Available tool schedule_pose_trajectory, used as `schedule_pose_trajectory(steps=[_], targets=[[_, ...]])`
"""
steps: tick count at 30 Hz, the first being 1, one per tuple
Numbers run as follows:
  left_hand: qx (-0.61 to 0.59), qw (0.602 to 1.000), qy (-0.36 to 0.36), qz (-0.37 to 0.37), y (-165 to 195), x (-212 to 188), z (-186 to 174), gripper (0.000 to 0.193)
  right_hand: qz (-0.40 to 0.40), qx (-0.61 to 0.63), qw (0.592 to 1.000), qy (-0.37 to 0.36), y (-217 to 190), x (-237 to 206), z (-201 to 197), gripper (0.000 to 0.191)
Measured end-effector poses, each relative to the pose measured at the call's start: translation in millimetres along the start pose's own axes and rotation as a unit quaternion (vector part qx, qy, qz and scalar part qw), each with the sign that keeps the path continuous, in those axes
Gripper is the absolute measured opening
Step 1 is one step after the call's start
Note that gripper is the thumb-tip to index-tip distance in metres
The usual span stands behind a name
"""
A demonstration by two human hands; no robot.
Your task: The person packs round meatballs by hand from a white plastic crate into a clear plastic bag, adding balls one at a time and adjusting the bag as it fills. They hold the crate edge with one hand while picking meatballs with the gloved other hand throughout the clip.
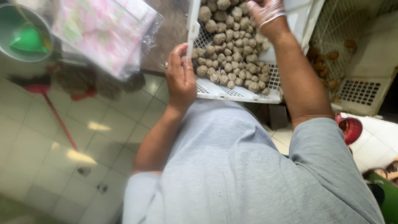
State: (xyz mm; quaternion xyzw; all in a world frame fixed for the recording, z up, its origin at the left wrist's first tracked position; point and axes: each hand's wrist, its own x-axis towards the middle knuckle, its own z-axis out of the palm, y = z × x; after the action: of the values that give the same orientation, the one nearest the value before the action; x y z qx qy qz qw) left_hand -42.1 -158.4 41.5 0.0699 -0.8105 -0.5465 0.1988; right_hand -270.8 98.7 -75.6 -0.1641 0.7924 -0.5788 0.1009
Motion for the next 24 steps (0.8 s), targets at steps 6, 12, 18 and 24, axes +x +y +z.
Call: schedule_pose_trajectory(steps=[6,12,18,24], targets=[[-0.024,0.999,-0.019,-0.038,-3,-2,2,0.029,0.023,-0.29,0.953,-0.081,-19,-67,-52,0.013],[-0.042,0.998,-0.027,-0.043,-5,-4,5,0.03,0.142,-0.499,0.821,-0.239,-39,-75,-15,0.028],[-0.041,0.998,-0.031,-0.027,-7,-4,6,0.029,0.14,-0.554,0.763,-0.303,-38,-50,21,0.032],[-0.029,0.999,-0.032,-0.033,-5,-3,5,0.029,0.192,-0.597,0.662,-0.409,-75,-44,45,0.029]])
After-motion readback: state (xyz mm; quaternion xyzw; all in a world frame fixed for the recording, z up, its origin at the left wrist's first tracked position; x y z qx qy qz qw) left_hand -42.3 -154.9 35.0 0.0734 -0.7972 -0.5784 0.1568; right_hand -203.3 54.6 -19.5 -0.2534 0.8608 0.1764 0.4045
